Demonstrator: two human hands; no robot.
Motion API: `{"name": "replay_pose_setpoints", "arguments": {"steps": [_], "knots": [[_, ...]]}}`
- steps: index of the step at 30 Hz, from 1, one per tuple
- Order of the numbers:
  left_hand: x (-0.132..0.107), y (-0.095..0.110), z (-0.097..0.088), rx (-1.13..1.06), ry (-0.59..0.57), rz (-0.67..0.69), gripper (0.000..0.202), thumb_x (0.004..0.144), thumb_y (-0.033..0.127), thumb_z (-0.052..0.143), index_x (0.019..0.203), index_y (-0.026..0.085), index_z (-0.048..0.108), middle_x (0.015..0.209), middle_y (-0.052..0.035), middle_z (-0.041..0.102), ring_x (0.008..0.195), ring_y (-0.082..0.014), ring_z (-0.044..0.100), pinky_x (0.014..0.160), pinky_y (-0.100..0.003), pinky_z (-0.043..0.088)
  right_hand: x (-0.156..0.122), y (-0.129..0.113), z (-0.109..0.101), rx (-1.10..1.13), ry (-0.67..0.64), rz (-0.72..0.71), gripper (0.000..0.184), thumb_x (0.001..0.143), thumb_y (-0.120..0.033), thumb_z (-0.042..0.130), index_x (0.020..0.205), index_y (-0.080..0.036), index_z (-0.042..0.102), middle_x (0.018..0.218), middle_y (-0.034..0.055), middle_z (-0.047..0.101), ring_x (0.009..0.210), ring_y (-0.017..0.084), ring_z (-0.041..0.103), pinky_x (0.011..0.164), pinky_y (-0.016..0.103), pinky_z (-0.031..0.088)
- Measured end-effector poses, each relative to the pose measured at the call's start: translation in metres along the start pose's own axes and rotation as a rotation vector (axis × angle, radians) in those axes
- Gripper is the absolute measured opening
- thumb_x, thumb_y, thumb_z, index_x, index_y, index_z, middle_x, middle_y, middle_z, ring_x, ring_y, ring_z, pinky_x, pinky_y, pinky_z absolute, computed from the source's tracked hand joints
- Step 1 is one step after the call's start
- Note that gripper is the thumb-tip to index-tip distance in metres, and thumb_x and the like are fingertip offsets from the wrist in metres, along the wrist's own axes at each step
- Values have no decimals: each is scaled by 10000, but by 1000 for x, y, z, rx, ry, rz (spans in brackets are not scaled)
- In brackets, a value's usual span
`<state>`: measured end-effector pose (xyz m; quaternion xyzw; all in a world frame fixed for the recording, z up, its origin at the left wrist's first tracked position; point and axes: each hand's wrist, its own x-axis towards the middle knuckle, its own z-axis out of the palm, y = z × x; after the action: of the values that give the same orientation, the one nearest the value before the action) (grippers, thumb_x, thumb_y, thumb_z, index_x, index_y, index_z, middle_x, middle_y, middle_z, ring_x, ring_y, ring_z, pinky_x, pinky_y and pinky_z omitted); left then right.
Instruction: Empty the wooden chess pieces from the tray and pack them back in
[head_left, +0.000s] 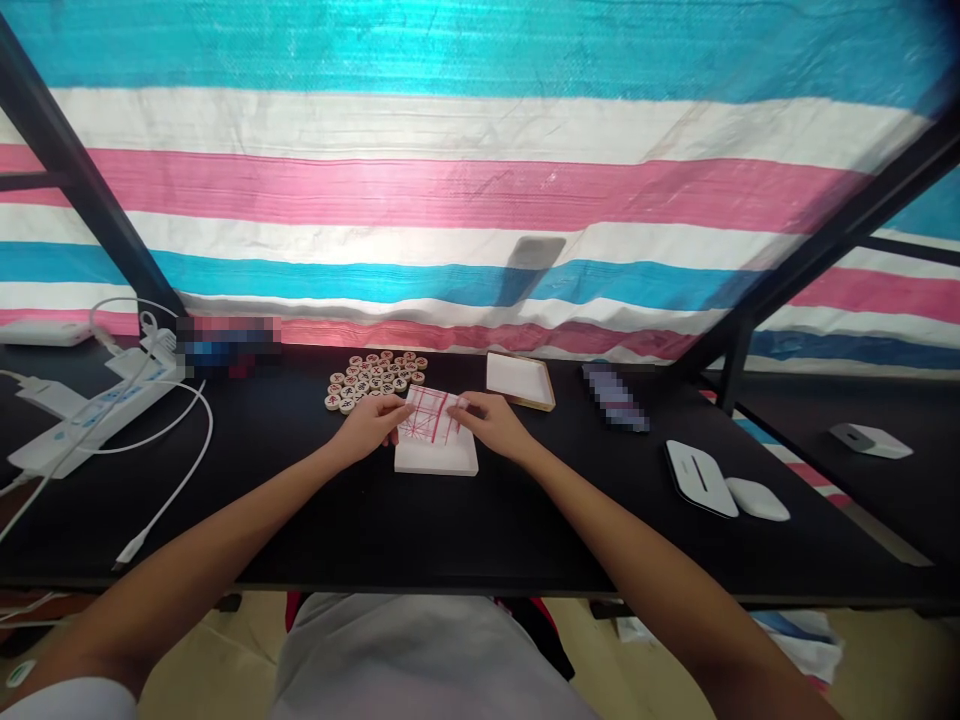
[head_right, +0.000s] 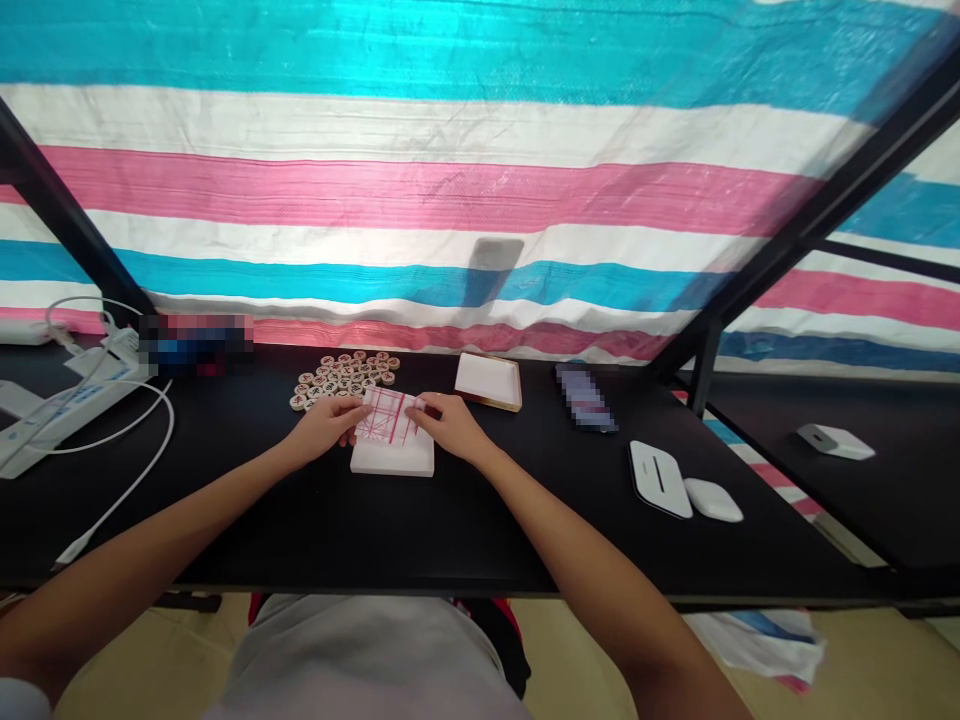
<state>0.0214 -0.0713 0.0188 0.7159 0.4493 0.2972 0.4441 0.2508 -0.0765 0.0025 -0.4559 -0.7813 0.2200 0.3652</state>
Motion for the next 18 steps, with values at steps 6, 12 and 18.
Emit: {"name": "replay_pose_setpoints", "arguments": {"steps": [6,12,18], "knots": [[-1,0,0,-28,-5,-15,343,824,492,515,741,167,584,458,71,433,364,-60,361,379,-194,279,-2,-5,-4,102,-44,94,322,873,-455,513,732,-183,610,482,-56,480,462,97,415,484,227,329],[2,-2,4,-252,6,-81,314,768,414,580,907,134,615,751,-39,667,468,-91,546,401,-196,398,-1,-1,-1,299,-74,117,308,872,-365,487,1036,-178,669,631,1,645,570,131,575,558,249,461],[2,-1,-1,-366,16,-30,437,803,477,512,902,93,696,805,-93,670,698,-166,631,507,-229,485,-1,1,-2,264,-58,-13,370,780,-141,432,1019,-220,703,975,44,658,703,130,584,705,305,501]]}}
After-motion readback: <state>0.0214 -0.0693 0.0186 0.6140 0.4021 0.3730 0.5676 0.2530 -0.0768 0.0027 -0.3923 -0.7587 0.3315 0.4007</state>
